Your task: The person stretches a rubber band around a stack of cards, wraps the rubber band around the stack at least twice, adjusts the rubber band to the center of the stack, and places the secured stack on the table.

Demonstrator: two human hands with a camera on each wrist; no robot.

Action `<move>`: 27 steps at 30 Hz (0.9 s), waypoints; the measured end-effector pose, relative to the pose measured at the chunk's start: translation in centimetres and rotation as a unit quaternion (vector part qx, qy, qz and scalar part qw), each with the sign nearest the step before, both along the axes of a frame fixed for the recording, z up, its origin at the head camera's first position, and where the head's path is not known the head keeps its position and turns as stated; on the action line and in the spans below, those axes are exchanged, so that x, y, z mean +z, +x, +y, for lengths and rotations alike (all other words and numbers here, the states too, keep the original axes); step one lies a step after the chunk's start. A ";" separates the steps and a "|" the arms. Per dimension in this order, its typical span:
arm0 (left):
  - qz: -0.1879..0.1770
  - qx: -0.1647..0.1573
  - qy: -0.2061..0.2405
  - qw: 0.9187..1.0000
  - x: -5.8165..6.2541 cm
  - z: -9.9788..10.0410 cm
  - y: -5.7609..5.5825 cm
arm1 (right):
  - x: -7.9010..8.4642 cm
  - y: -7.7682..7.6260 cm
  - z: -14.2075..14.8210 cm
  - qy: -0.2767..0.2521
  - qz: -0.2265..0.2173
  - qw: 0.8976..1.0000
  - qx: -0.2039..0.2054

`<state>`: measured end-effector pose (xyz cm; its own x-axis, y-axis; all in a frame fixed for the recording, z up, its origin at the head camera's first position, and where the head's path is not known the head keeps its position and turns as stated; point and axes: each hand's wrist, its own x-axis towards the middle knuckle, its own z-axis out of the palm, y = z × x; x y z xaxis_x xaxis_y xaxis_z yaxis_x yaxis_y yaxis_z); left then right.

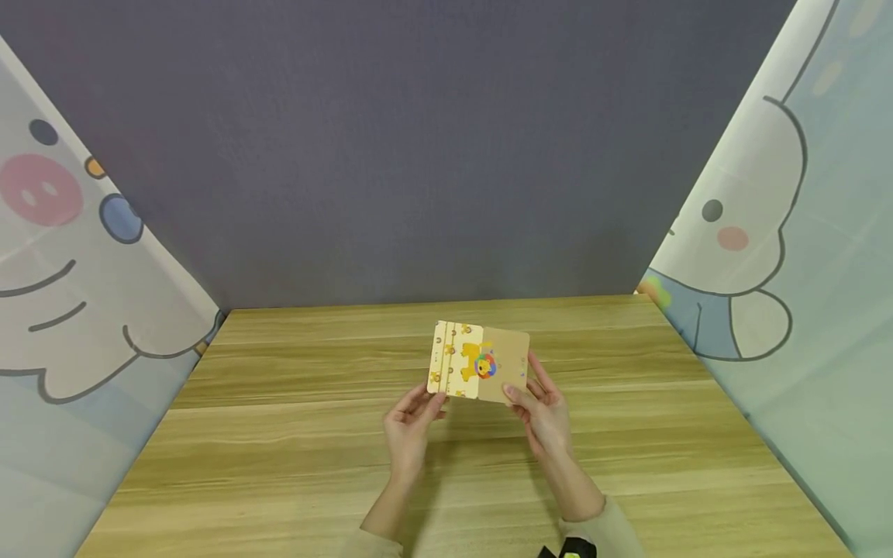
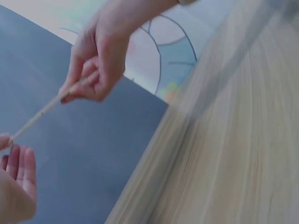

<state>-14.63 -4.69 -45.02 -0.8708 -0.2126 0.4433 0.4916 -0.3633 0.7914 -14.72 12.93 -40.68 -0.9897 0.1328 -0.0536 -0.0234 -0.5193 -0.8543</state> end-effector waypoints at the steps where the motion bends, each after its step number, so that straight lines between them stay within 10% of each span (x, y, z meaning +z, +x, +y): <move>1: -0.024 0.000 0.006 1.000 0.0 0.1 0.2 | 0.0 -0.1 0.0 0.002 -0.001 1.000 0.000; 11: -0.271 -0.026 0.126 0.954 2.1 0.6 1.3 | -0.5 -0.8 -0.1 0.011 -0.006 1.000 0.010; 17: -0.311 -0.021 0.161 0.937 2.4 0.9 1.4 | -0.7 -1.1 -0.1 0.015 -0.013 1.000 0.018; 27: -0.318 0.004 0.162 0.934 2.4 1.4 1.6 | -0.7 -1.3 0.1 0.019 -0.012 0.999 0.026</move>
<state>-13.07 -3.27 -42.58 -0.9339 -0.2541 -0.2515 -0.0364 -0.6321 0.7740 -16.04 12.99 -41.38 -0.9938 0.0835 -0.0728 0.0232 -0.4864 -0.8734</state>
